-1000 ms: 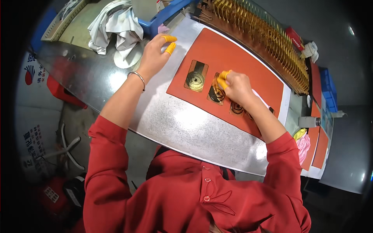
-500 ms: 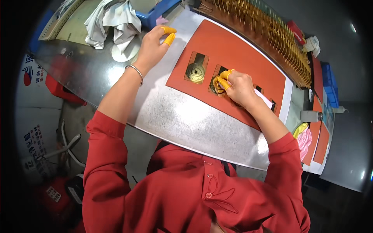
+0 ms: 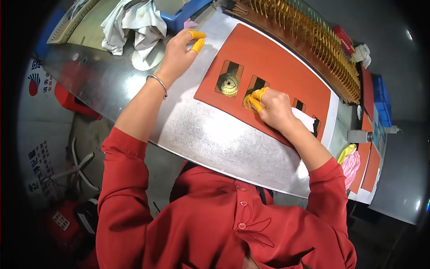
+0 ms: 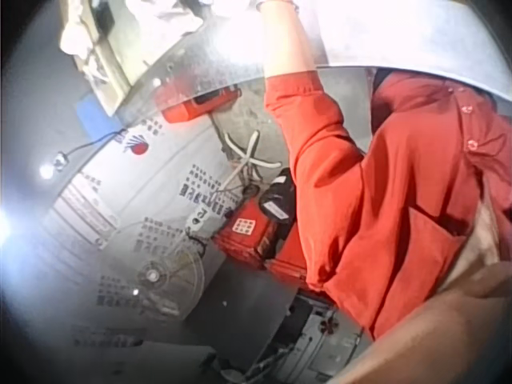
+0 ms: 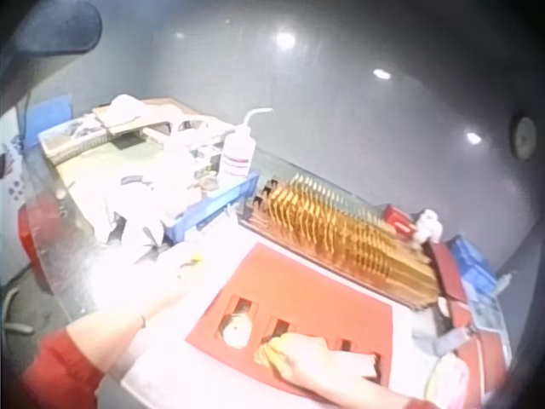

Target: The person uses a yellow cloth to wipe and polish several dark, circular medals arranged on a red rectangular mat. They repeatedly apply liquid from a squeeze bottle onto the cloth and continue rubbing the medals to remove residue and restore their shine.

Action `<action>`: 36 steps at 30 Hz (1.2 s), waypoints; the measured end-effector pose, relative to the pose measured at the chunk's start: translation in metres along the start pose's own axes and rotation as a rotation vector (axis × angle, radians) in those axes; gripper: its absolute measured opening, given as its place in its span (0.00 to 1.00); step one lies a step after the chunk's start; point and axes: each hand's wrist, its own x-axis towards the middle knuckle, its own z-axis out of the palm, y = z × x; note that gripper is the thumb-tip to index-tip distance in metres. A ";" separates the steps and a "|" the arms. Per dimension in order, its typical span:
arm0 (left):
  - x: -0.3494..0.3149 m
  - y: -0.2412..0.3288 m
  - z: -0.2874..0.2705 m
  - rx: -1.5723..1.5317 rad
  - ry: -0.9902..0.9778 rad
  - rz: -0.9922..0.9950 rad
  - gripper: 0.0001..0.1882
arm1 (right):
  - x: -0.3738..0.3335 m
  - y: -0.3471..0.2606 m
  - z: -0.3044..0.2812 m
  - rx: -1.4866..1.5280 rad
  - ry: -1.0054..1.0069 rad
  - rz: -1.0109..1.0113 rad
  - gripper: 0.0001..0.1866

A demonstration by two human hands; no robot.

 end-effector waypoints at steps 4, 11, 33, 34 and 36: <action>0.002 0.002 -0.002 0.035 -0.008 0.022 0.09 | -0.013 -0.010 -0.002 0.036 -0.102 0.012 0.05; 0.006 -0.004 -0.003 0.057 0.029 0.087 0.08 | 0.008 0.020 -0.003 0.014 -0.029 0.058 0.06; 0.004 0.002 0.000 0.026 0.004 0.024 0.10 | 0.016 0.035 -0.009 -0.001 -0.041 0.182 0.07; 0.008 0.001 -0.001 0.040 -0.002 0.027 0.10 | 0.023 0.039 -0.011 0.013 -0.034 0.256 0.07; 0.006 0.000 0.000 0.038 -0.027 -0.001 0.10 | 0.011 0.027 -0.011 -0.013 -0.051 0.136 0.08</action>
